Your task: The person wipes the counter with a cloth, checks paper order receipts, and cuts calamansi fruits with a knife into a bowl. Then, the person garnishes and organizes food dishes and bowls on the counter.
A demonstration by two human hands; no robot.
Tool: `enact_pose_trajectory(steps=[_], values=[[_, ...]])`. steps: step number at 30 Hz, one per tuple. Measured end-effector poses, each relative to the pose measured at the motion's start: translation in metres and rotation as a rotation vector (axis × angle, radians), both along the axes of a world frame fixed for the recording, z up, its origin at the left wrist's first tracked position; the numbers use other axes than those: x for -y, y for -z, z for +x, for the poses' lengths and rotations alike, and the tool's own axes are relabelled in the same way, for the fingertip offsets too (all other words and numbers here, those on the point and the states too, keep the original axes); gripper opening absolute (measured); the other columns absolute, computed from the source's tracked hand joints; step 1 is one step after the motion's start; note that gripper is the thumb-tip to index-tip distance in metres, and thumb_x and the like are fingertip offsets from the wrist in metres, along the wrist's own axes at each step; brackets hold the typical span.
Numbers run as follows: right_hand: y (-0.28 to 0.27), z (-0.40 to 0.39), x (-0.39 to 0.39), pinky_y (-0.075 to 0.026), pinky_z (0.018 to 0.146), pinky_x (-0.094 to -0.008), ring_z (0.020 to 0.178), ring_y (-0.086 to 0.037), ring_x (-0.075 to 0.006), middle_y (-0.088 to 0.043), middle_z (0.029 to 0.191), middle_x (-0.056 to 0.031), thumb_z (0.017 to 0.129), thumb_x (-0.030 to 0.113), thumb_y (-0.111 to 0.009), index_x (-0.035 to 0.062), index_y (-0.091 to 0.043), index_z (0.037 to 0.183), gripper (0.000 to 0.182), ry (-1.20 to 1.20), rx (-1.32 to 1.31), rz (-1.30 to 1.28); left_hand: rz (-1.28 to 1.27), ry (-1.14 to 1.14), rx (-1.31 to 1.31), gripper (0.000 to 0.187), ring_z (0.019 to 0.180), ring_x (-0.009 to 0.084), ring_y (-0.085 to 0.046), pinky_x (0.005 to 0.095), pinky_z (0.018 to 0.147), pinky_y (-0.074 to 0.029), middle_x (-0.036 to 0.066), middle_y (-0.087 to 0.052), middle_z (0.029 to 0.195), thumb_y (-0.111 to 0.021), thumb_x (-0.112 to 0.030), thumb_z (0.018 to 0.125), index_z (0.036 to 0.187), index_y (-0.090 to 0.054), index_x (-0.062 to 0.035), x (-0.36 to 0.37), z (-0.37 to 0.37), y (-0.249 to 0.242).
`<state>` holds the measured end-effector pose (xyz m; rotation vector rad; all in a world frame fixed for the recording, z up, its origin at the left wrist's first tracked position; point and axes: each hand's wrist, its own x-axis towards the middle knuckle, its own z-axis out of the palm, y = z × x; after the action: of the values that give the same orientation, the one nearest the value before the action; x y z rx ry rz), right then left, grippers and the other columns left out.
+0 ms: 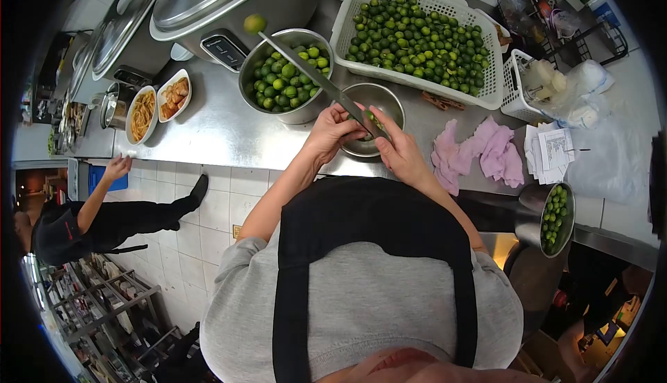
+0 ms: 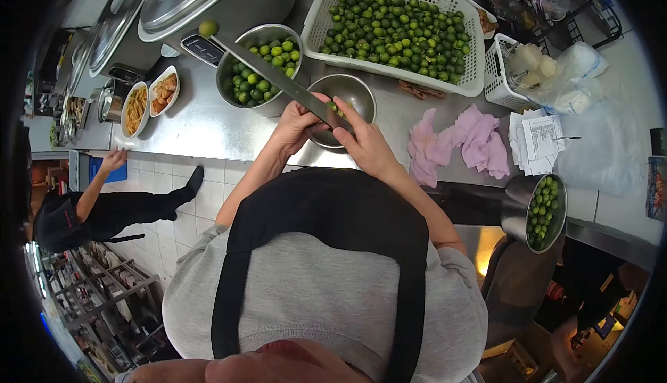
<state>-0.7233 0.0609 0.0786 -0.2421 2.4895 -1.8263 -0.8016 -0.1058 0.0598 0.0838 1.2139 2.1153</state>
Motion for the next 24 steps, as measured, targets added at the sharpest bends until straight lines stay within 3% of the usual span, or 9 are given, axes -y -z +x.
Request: enact_pose_trajectory(steps=[2, 8, 15, 17, 21, 23, 24], values=[[-0.002, -0.001, 0.000, -0.042, 0.057, -0.0356, 0.058, -0.057, -0.0330, -0.056, 0.064, -0.0190, 0.087, 0.041, -0.043, 0.0028, -0.029, 0.131, 0.060, -0.021, -0.004, 0.069, -0.047, -0.048, -0.027, 0.020, 0.077, 0.0141, -0.061, 0.0227, 0.065, -0.053, 0.007, -0.061, 0.088, -0.058, 0.000, 0.078, 0.097, -0.054, -0.0024, 0.000, 0.001, 0.004], [0.003, 0.003, 0.000, -0.040, 0.052, -0.0365, 0.053, -0.055, -0.0329, -0.052, 0.057, -0.0172, 0.086, 0.040, -0.044, 0.0055, -0.027, 0.132, 0.060, -0.004, -0.070, 0.122, -0.051, -0.054, -0.076, 0.020, 0.078, 0.0140, -0.061, 0.0232, 0.062, -0.053, 0.006, -0.061, 0.086, -0.058, -0.001, 0.077, 0.097, -0.054, -0.0026, -0.002, 0.003, 0.011], [0.016, 0.023, -0.019, -0.042, 0.060, -0.0398, 0.063, -0.056, -0.0380, -0.056, 0.067, -0.0231, 0.087, 0.037, -0.044, 0.0068, -0.024, 0.133, 0.059, 0.030, -0.148, 0.177, -0.058, -0.143, 0.040, 0.016, 0.074, 0.0123, -0.061, 0.0214, 0.062, -0.053, 0.006, -0.062, 0.085, -0.058, -0.001, 0.078, 0.093, -0.055, -0.0016, 0.006, 0.002, -0.011], [0.010, 0.031, -0.029, -0.042, 0.065, -0.0400, 0.070, -0.057, -0.0397, -0.058, 0.073, -0.0247, 0.087, 0.035, -0.044, 0.0078, -0.024, 0.134, 0.058, 0.003, 0.137, 0.259, -0.012, -0.113, 0.011, 0.015, 0.071, 0.0118, -0.061, 0.0210, 0.063, -0.053, 0.006, -0.062, 0.083, -0.058, -0.001, 0.078, 0.092, -0.055, -0.0013, 0.012, -0.002, -0.011], [0.014, 0.027, -0.024, -0.042, 0.066, -0.0400, 0.071, -0.057, -0.0413, -0.059, 0.076, -0.0242, 0.087, 0.033, -0.045, 0.0082, -0.024, 0.134, 0.057, 0.003, 0.191, 0.213, -0.036, -0.090, -0.073, 0.015, 0.070, 0.0092, -0.060, 0.0215, 0.061, -0.053, 0.005, -0.061, 0.083, -0.059, 0.000, 0.076, 0.090, -0.054, -0.0026, 0.009, 0.000, -0.004], [0.009, 0.016, -0.018, -0.042, 0.058, -0.0359, 0.059, -0.057, -0.0314, -0.058, 0.067, -0.0182, 0.087, 0.032, -0.046, 0.0085, -0.024, 0.134, 0.057, 0.037, 0.107, 0.153, -0.050, -0.102, -0.112, 0.016, 0.068, 0.0073, -0.059, 0.0202, 0.055, -0.051, 0.004, -0.061, 0.083, -0.062, 0.000, 0.075, 0.089, -0.054, -0.0039, 0.009, -0.003, -0.005], [0.003, 0.010, -0.017, -0.042, 0.058, -0.0359, 0.059, -0.057, -0.0314, -0.058, 0.067, -0.0182, 0.087, 0.032, -0.046, 0.0085, -0.024, 0.134, 0.057, 0.030, 0.103, 0.154, -0.083, -0.131, -0.234, 0.017, 0.066, 0.0064, -0.057, 0.0189, 0.052, -0.048, 0.003, -0.060, 0.083, -0.063, -0.001, 0.074, 0.089, -0.054, -0.0042, 0.013, -0.009, -0.009]])
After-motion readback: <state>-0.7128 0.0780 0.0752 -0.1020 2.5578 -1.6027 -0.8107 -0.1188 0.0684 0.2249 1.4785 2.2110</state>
